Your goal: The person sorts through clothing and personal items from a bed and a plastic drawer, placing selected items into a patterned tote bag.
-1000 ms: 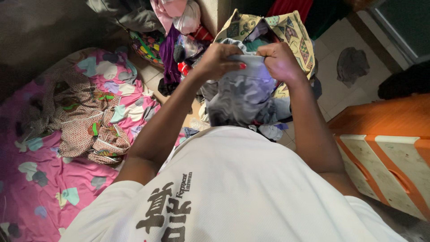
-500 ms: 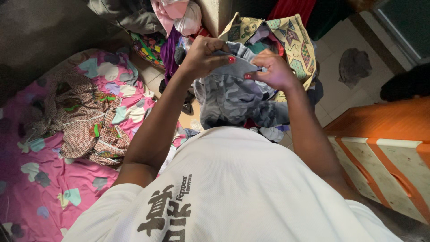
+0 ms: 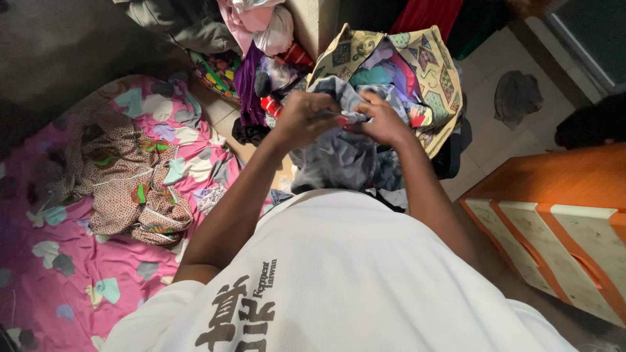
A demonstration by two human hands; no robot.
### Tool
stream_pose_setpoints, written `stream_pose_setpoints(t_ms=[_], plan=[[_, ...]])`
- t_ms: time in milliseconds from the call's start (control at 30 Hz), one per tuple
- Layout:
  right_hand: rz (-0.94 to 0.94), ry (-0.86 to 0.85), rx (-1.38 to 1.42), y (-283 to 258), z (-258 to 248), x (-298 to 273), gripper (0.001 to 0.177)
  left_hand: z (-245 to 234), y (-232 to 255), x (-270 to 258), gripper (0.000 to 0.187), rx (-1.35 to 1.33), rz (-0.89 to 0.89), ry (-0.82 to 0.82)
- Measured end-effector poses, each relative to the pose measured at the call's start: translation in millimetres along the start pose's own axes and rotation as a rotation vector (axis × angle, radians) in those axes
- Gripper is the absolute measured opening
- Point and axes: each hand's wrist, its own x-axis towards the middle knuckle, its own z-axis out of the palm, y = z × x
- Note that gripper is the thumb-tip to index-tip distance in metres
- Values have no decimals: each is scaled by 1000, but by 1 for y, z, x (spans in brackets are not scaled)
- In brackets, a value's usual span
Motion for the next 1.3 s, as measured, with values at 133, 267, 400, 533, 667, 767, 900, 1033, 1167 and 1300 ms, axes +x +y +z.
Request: stream_pose_setpoints(t_ms=[133, 267, 400, 533, 667, 767, 900, 1033, 1167, 1300], plan=[[394, -359, 109, 1, -37, -4, 35, -24, -28, -10, 20, 77, -68, 129], [605, -302, 324, -26, -89, -1, 24, -42, -48, -11, 24, 158, -179, 126], [465, -257, 356, -69, -120, 6, 30, -37, -58, -5, 42, 484, -292, -6], [439, -159, 109, -96, -110, 7, 35, -22, -78, -5, 61, 734, -444, 45], [431, -105, 60, -107, -107, -8, 39, -12, -93, -12, 68, 936, -608, -298], [161, -186, -37, -116, -110, -16, 47, 12, -107, -18, 68, 908, -681, -203], [354, -300, -71, -114, -98, -35, 36, 12, -142, -15, 45, 948, -571, -61], [206, -199, -378, -73, -71, -61, 23, 3, -145, 1, 36, 813, -595, 260], [250, -4, -393, -30, -35, -83, 39, 0, -111, 19, 30, 630, -554, 407], [368, -115, -354, -22, -19, -92, 49, 8, -80, 26, 28, 622, -525, 457]])
